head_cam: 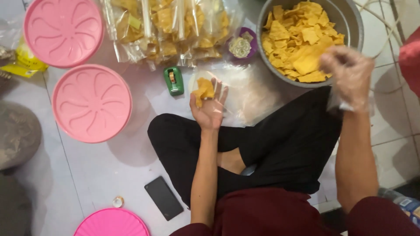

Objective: A person is manually portioning chips from a large bowl into small plastic bags and weighing them on a digital scale.

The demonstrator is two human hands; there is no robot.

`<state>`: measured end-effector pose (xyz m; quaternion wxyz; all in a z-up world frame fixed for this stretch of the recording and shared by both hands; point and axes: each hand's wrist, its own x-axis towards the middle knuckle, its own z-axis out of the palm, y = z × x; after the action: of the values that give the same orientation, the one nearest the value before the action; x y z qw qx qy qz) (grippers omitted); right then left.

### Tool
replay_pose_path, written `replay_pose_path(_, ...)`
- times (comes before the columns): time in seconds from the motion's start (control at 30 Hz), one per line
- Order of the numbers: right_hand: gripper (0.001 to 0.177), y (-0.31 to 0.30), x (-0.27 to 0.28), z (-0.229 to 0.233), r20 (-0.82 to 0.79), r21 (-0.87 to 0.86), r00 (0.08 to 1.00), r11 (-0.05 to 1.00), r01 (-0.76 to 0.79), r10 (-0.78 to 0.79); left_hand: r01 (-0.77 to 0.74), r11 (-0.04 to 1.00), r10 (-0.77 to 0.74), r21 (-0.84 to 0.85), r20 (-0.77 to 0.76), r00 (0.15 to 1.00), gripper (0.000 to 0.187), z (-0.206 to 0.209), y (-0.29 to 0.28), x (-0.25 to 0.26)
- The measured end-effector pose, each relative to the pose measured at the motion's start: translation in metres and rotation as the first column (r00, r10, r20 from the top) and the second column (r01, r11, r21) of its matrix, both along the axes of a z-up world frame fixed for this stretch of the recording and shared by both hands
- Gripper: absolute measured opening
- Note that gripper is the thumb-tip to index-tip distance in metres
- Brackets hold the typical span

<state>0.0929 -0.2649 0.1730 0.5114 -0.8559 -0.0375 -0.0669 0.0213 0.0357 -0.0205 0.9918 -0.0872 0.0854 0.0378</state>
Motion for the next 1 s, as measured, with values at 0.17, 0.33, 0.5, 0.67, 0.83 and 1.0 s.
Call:
replay_pose_path(0.17,0.020,0.070,-0.041,0.002,-0.277,0.141,0.961,0.989,0.045,-0.005,-0.016,1.000,0.017,0.012,-0.085,0.996,0.061,-0.008,-0.003,0.003)
replay_pose_path(0.33,0.027,0.095,-0.054,-0.019,-0.319,0.028,0.945,0.996,0.083,-0.070,-0.026,0.999,0.031,0.027,-0.195,0.980,0.069,-0.007,-0.003,0.006)
replay_pose_path(0.5,0.022,0.107,-0.054,-0.014,-0.262,-0.010,0.965,1.000,0.021,-0.023,0.005,0.999,0.004,0.045,-0.210,0.978,0.068,-0.008,-0.006,0.009)
replay_pose_path(0.67,0.025,0.138,-0.056,-0.031,-0.287,0.117,0.958,0.992,0.046,-0.011,0.034,0.996,-0.017,0.077,-0.213,0.977,0.070,-0.006,-0.012,0.007)
replay_pose_path(0.83,0.025,0.162,-0.053,-0.031,-0.504,0.088,0.861,0.987,0.133,-0.071,0.135,0.968,-0.071,0.213,-0.282,0.957,0.064,-0.021,-0.017,0.007)
replay_pose_path(1.0,0.044,0.162,-0.049,-0.042,-0.683,0.166,0.729,0.964,0.209,-0.041,0.170,0.940,-0.086,0.297,-0.276,0.957,0.067,-0.011,-0.020,0.006)
